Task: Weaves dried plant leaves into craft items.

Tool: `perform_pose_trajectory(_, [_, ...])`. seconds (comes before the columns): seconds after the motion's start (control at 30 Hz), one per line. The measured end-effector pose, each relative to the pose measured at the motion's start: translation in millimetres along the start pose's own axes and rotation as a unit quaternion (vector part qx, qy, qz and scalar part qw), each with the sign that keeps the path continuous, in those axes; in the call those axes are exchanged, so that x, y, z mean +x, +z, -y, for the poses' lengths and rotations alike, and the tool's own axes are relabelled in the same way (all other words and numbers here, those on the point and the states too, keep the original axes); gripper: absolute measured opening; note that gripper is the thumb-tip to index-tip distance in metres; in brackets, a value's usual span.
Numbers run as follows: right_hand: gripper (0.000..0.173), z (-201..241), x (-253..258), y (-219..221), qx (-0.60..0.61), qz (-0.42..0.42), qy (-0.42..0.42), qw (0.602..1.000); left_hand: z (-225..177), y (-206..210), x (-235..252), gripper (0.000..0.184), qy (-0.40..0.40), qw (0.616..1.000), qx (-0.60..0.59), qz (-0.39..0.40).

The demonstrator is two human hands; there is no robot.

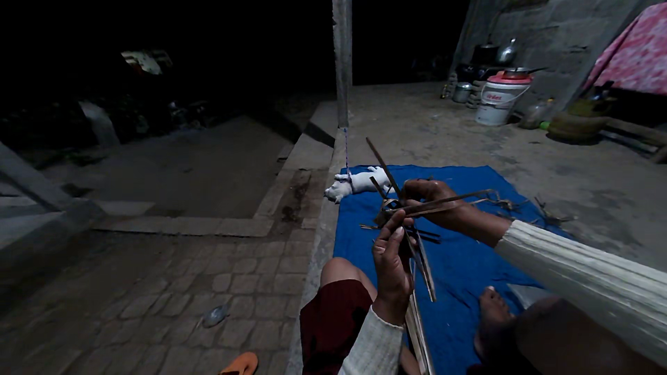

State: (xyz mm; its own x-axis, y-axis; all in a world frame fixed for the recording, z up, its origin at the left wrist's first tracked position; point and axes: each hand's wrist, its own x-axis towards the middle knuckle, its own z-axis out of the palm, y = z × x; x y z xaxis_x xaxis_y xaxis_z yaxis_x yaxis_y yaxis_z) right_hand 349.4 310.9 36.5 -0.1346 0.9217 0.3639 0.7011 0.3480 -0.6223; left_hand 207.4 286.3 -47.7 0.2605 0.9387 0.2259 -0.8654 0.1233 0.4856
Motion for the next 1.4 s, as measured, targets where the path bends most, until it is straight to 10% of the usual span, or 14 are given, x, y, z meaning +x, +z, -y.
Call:
perform_pose_trajectory(0.47, [0.013, 14, -2, -4, 0.083, 0.119, 0.059, 0.988, -4, -17, 14, 0.034, -0.011, 1.000, -0.017, -0.008])
perform_pose_trajectory(0.83, [0.010, 7, -5, 0, 0.098, 0.073, -0.155, 0.980, -13, -20, 20, 0.026, 0.087, 0.982, 0.166, -0.020])
perform_pose_trajectory(1.17, [0.011, 14, -7, 3, -0.003, 0.073, -0.095, 0.993, -1, -34, 23, 0.024, 0.200, 0.799, 0.567, 0.011])
perform_pose_trajectory(1.4, [0.012, 29, -5, -10, 0.041, 0.048, 0.112, 0.992, -6, -40, 26, 0.027, 0.206, 0.858, 0.451, 0.135])
